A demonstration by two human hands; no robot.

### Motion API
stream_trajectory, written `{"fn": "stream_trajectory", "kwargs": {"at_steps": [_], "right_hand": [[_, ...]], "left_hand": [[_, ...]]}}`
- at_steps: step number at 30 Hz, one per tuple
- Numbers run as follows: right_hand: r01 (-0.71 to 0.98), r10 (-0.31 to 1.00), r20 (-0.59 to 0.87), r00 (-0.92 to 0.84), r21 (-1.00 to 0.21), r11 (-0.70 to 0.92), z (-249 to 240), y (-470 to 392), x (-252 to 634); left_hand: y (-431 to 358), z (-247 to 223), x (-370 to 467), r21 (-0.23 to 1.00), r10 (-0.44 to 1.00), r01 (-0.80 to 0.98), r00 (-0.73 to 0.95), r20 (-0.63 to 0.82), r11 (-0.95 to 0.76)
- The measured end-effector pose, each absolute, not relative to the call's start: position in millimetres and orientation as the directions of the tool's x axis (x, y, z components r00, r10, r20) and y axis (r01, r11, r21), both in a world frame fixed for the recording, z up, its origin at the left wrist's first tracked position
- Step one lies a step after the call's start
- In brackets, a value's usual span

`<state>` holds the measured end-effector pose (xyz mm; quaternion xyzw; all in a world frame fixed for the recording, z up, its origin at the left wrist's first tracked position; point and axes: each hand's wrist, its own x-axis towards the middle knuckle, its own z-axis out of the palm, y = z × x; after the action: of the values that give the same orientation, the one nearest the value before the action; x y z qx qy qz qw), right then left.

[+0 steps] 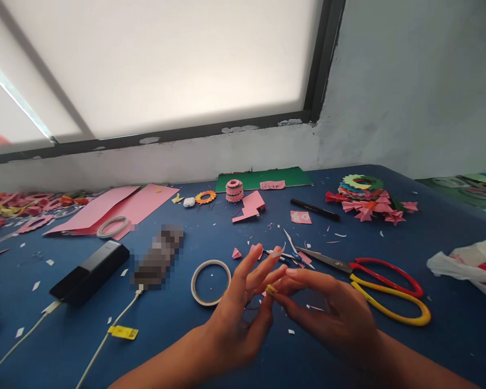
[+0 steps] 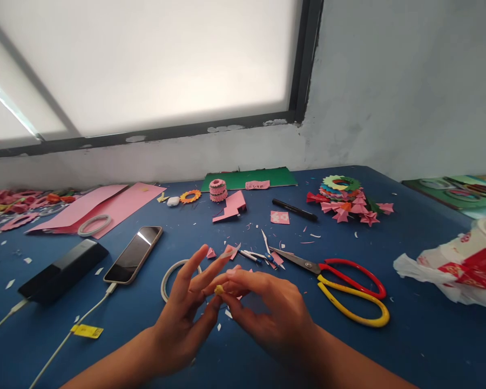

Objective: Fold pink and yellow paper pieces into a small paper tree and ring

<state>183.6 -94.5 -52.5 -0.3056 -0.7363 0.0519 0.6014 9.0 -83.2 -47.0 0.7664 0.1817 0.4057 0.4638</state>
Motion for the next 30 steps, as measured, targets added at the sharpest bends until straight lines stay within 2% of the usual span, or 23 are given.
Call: {"fn": "stream_trajectory", "kwargs": {"at_steps": [4, 13, 18, 30], "right_hand": [[0.386, 0.536, 0.839, -0.096, -0.465, 0.796, -56.7, -95.1, 184.9], [0.274, 0.649, 0.758, -0.060, -0.613, 0.741, -55.2, -95.5, 184.5], [0.295, 0.617, 0.780, -0.101, -0.569, 0.768, -51.7, -96.7, 184.8], [0.394, 0.607, 0.794, -0.036, -0.547, 0.739, -49.8, -97.3, 181.0]], "left_hand": [[-83.1, -47.7, 8.1, 0.878, 0.659, -0.108, 0.620, 0.426, -0.466], [-82.5, -47.4, 8.9, 0.888, 0.657, -0.131, 0.628, 0.419, -0.441], [-82.5, -47.6, 10.5, 0.897, 0.677, -0.151, 0.607, 0.416, -0.416], [-84.5, -54.3, 12.4, 0.879, 0.684, -0.134, 0.579, 0.444, -0.457]]}}
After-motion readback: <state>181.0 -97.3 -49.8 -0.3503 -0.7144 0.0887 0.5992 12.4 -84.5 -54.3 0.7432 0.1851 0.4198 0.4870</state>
